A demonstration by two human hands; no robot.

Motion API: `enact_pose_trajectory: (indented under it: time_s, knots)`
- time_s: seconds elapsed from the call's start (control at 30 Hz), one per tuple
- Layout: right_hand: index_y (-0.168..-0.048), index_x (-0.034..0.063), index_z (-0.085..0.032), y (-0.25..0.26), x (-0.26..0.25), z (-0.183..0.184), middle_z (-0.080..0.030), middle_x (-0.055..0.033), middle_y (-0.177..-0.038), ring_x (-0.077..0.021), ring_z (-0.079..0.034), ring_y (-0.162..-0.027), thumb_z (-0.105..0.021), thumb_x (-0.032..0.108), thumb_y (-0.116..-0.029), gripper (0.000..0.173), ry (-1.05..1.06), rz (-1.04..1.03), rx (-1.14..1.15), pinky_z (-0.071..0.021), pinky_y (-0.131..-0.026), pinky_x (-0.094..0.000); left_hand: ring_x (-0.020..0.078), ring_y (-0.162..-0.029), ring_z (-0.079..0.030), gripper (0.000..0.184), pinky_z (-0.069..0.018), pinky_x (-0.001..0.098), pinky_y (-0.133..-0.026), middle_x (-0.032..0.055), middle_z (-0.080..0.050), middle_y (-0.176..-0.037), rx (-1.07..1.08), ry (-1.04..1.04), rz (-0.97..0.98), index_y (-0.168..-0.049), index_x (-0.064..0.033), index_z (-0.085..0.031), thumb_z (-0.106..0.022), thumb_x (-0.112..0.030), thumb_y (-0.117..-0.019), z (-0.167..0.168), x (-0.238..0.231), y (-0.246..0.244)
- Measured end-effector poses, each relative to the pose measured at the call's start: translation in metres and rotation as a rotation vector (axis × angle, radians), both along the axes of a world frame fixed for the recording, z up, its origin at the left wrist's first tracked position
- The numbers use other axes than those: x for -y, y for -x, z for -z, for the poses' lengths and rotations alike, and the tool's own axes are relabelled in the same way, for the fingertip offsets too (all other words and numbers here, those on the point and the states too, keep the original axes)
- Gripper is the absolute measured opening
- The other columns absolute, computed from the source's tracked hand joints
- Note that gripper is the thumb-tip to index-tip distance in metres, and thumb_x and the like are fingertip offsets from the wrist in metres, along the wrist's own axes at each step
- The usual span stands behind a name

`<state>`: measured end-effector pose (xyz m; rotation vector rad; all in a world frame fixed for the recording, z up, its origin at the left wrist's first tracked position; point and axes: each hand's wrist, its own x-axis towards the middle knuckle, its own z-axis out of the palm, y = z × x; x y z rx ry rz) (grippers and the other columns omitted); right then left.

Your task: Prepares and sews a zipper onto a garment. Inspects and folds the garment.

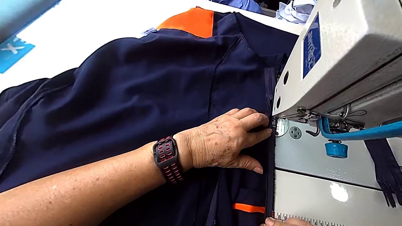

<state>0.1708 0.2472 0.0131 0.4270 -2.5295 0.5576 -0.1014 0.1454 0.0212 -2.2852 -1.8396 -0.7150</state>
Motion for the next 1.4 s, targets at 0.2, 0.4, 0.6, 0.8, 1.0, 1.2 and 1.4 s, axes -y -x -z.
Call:
enact_pose_trajectory:
  time_s: [0.2,0.4,0.6,0.8,1.0,1.2,1.4]
  knots:
    - [-0.094,0.0087,-0.074,-0.008,-0.011,-0.009,-0.078,-0.0075,-0.093,-0.0183,-0.073,-0.101,-0.058,0.006,-0.1,0.017,0.027,0.005,0.039,-0.0528,-0.094,-0.0267,0.0297,-0.118,-0.061,0.071,-0.0517,0.0448,-0.094,0.0118,-0.068,-0.118,-0.01,0.025,-0.027,-0.121,-0.0069,-0.074,-0.052,-0.068,-0.0921,0.0,-0.004,-0.007]
    - [-0.093,0.0083,-0.075,-0.001,-0.003,-0.008,-0.079,-0.0077,-0.093,-0.0188,-0.073,-0.099,-0.056,0.004,-0.0989,0.02,0.009,-0.006,0.052,-0.0531,-0.092,-0.0272,0.0279,-0.121,-0.061,0.063,-0.0521,0.0427,-0.096,0.0116,-0.068,-0.122,0.014,0.02,0.029,-0.12,-0.007,-0.075,-0.055,-0.061,-0.0944,0.002,-0.005,0.002]
    - [-0.094,0.0078,-0.074,-0.003,-0.014,-0.013,-0.079,-0.0084,-0.094,-0.0196,-0.073,-0.099,-0.056,0.004,-0.0997,0.019,-0.005,-0.035,0.095,-0.053,-0.092,-0.0277,0.027,-0.119,-0.061,0.061,-0.0517,0.0412,-0.093,0.0102,-0.067,-0.123,0.008,0.032,0.018,-0.123,-0.0091,-0.074,-0.055,-0.059,-0.0947,0.002,-0.009,0.001]
    - [-0.093,0.0103,-0.072,0.009,-0.026,-0.008,-0.078,-0.005,-0.093,-0.0163,-0.072,-0.1,-0.055,0.006,-0.1013,0.02,-0.027,-0.043,0.02,-0.0525,-0.093,-0.0251,0.03,-0.119,-0.061,0.056,-0.0518,0.0425,-0.094,0.0139,-0.068,-0.121,0.007,0.0,0.093,-0.122,-0.0103,-0.076,-0.056,-0.056,-0.0962,0.002,-0.016,0.015]
    - [-0.091,0.0106,-0.072,0.021,-0.012,0.0,-0.078,-0.0045,-0.09,-0.0157,-0.073,-0.097,-0.055,0.005,-0.1001,0.021,-0.023,-0.038,-0.086,-0.0538,-0.091,-0.0253,0.0303,-0.12,-0.061,0.051,-0.0504,0.0458,-0.098,0.012,-0.069,-0.12,-0.097,-0.008,0.181,-0.118,-0.0128,-0.077,-0.053,-0.053,-0.0985,-0.006,-0.02,0.028]
    - [-0.09,0.0102,-0.071,0.021,-0.014,-0.001,-0.077,-0.0049,-0.088,-0.017,-0.073,-0.094,-0.054,0.005,-0.1001,0.021,-0.033,-0.049,-0.101,-0.0546,-0.089,-0.0275,0.0307,-0.12,-0.067,0.042,-0.0546,0.0421,-0.1,0.018,-0.071,-0.123,-0.166,0.08,-0.16,-0.113,0.0027,-0.073,-0.047,-0.029,-0.1014,-0.011,0.017,-0.066]
    - [-0.092,0.01,-0.07,0.016,-0.023,-0.009,-0.078,-0.0057,-0.091,-0.0171,-0.072,-0.096,-0.052,0.006,-0.1014,0.021,-0.081,-0.06,-0.083,-0.052,-0.092,-0.0285,0.0233,-0.142,-0.051,0.051,-0.039,0.0423,-0.118,0.0103,-0.059,-0.147,0.005,0.042,-0.226,-0.136,-0.0045,-0.064,-0.034,-0.035,-0.1089,0.019,0.049,-0.072]
